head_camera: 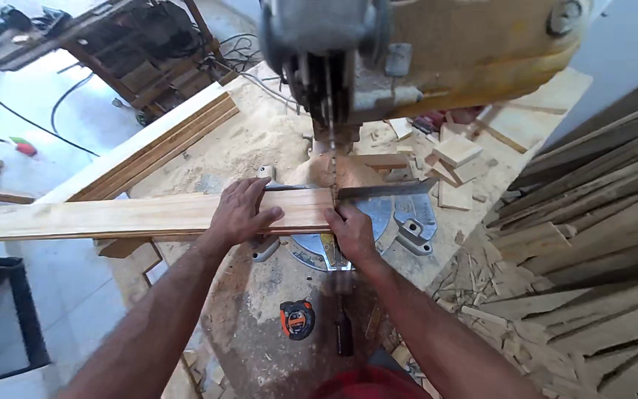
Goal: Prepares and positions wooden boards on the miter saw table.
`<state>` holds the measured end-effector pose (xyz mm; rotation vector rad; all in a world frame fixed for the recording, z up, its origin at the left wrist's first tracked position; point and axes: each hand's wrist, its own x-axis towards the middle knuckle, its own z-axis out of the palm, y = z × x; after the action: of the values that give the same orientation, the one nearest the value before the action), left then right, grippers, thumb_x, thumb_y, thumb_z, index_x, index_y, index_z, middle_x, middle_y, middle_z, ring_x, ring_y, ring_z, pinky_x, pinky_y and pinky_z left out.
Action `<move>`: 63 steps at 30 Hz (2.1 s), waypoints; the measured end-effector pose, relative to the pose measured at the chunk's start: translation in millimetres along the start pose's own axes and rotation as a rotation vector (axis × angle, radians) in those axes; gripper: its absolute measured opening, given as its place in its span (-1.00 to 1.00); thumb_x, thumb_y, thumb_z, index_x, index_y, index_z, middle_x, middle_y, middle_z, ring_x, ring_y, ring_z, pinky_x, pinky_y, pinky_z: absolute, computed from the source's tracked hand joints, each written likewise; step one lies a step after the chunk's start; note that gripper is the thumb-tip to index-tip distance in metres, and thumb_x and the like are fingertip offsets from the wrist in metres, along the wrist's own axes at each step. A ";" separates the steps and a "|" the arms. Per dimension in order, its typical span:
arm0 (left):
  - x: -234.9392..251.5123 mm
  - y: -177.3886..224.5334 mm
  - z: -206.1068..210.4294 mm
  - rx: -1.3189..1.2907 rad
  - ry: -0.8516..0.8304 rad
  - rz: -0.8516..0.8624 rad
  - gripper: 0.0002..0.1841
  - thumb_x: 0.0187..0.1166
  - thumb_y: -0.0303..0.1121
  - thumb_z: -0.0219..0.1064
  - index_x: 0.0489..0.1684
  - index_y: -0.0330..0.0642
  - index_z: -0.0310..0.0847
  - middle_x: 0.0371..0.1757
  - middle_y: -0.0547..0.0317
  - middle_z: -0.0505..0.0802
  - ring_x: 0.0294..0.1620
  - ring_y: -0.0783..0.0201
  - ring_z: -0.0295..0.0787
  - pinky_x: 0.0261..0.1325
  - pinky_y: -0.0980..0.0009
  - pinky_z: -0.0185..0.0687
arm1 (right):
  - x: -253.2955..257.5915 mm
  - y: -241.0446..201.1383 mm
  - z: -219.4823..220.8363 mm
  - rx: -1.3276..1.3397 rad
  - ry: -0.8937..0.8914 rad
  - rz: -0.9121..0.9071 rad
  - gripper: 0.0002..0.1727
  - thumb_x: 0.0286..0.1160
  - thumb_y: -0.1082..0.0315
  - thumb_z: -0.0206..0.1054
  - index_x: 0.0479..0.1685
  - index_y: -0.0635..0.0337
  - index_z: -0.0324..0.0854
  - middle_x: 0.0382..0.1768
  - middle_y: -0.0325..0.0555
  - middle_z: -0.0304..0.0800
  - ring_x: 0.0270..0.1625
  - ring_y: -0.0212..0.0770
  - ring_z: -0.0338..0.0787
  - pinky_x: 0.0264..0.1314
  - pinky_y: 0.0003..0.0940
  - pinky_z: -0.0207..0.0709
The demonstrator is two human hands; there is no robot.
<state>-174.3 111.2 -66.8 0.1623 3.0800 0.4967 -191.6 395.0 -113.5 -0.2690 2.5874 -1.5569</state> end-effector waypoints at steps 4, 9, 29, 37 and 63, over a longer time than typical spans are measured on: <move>8.5 -25.2 -21.0 0.005 -0.125 -0.102 -0.11 0.38 0.48 0.23 0.63 0.05 0.48 0.53 -0.01 0.65 0.58 -0.10 0.52 0.60 -0.23 0.40 | -1.5 -2.8 -0.9 0.001 0.015 0.010 -0.54 0.64 -0.13 0.26 -0.11 0.04 0.88 -0.20 -0.19 0.87 -0.09 -0.24 0.84 0.04 -0.06 0.72; 27.7 -58.0 -54.1 0.175 -0.560 -0.248 -0.12 0.48 0.57 -0.01 -0.21 -0.17 0.81 -0.27 -0.09 0.86 -0.09 -0.14 0.83 0.04 -0.33 0.63 | -6.3 -4.4 3.3 0.018 0.119 0.054 -0.60 0.55 -0.11 0.36 -0.10 0.02 0.85 -0.41 -0.26 0.85 -0.37 -0.32 0.81 -0.22 -0.15 0.74; 24.6 -50.8 -42.7 0.028 -0.347 -0.159 -0.24 0.39 0.49 0.29 0.51 0.29 0.61 0.31 0.07 0.83 0.33 -0.07 0.77 0.33 -0.37 0.58 | -13.0 10.1 29.9 -0.184 0.496 -0.229 -0.52 0.74 0.11 0.13 -0.50 0.19 0.74 -0.56 -0.11 0.75 -0.45 -0.22 0.78 -0.36 -0.21 0.67; -9.6 -10.0 10.7 0.108 0.188 -0.024 -0.11 0.54 0.51 -0.22 0.34 -0.06 0.68 0.18 -0.03 0.83 0.34 -0.06 0.71 0.53 -0.14 0.43 | -13.2 11.2 28.7 -0.197 0.510 -0.208 -0.55 0.72 0.11 0.17 -0.47 0.19 0.76 -0.55 -0.10 0.77 -0.47 -0.21 0.78 -0.36 -0.20 0.68; -10.6 -2.1 0.6 0.159 0.174 -0.182 -0.47 0.64 0.13 0.03 0.31 0.07 0.72 0.21 0.16 0.85 0.37 0.14 0.70 0.54 0.00 0.46 | -31.3 8.9 8.8 -0.206 0.133 -0.195 -0.41 0.70 -0.03 0.27 0.52 0.21 0.58 0.09 0.27 0.85 0.13 0.24 0.87 0.21 0.37 0.64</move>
<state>-163.9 108.2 -68.0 -0.1683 3.2587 0.2720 -160.2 397.9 -125.3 -0.4636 2.9079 -1.4070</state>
